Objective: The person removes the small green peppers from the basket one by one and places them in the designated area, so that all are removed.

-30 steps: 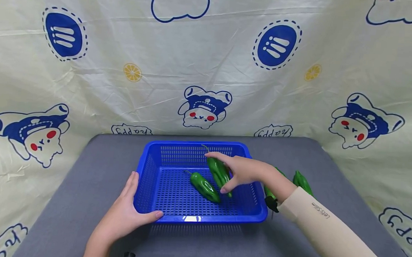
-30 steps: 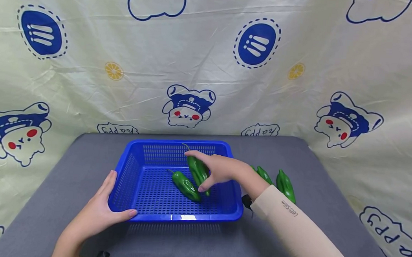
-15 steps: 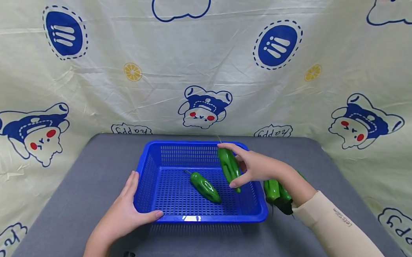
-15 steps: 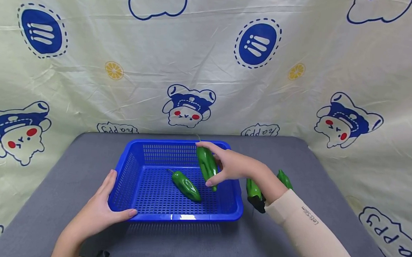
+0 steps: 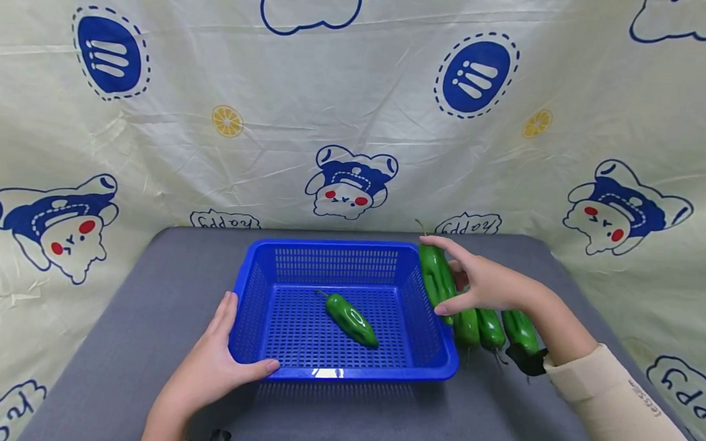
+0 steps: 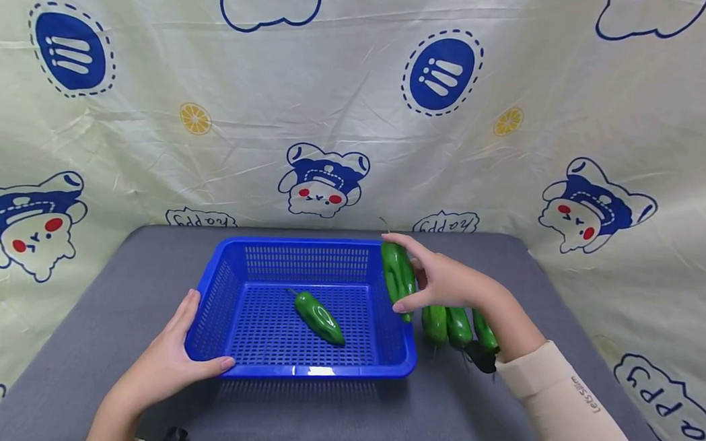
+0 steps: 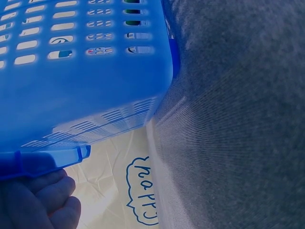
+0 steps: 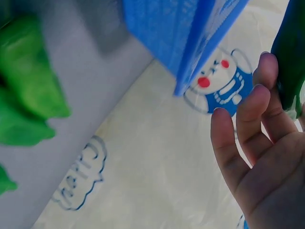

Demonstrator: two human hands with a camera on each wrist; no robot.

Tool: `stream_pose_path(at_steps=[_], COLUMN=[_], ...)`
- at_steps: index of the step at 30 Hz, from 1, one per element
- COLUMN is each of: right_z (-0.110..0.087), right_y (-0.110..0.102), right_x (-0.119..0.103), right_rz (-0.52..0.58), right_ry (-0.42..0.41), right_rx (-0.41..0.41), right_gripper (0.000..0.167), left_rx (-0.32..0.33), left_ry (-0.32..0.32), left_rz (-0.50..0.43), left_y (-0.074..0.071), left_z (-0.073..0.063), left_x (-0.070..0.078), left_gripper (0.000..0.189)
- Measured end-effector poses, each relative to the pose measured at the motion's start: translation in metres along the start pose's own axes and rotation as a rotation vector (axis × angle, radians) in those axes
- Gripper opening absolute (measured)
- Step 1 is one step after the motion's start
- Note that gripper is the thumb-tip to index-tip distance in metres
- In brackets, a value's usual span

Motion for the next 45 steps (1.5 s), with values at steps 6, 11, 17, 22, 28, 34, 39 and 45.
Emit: stream_pose_path(at_steps=[6, 11, 17, 22, 28, 34, 39, 45], right_z=[-0.014, -0.021, -0.031, -0.040, -0.045, -0.042, -0.041, -0.037], right_y=[-0.007, -0.010, -0.017, -0.023, -0.028, -0.023, -0.017, -0.005], right_x=[0.025, 0.041, 0.059, 0.076, 0.092, 0.108, 0.121, 0.134], right_rz=[0.043, 0.064, 0.056, 0.031, 0.091, 0.117, 0.038, -0.175], right_ry=[0.021, 0.021, 0.014, 0.008, 0.040, 0.113, 0.164, 0.268], right_rx=[0.010, 0.010, 0.032, 0.072, 0.048, -0.003, 0.002, -0.010], right_gripper=[0.113, 0.113, 0.112, 0.110, 0.110, 0.111, 0.114, 0.117], left_rx=[0.000, 0.001, -0.006, -0.003, -0.004, -0.003, -0.002, 0.004], left_ry=[0.010, 0.009, 0.003, 0.011, 0.013, 0.021, 0.021, 0.019], left_rz=[0.007, 0.012, 0.013, 0.009, 0.002, 0.003, -0.001, 0.003], left_y=[-0.001, -0.001, 0.000, 0.000, 0.000, 0.001, 0.001, 0.000], left_z=[0.000, -0.001, 0.000, 0.000, 0.001, 0.000, 0.000, 0.000], left_x=[-0.001, -0.001, -0.001, -0.002, -0.002, -0.003, -0.002, -0.001], left_gripper=[0.133, 0.133, 0.134, 0.134, 0.134, 0.134, 0.134, 0.134])
Point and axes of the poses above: each hand's wrist, its own z-axis towards the middle knuckle, its own y-axis out of the palm, x = y × z, the point moved 4 cm from there along z, towards the middle knuckle, and after that the axes turned 8 degrees about y, right-handed, at the moved point
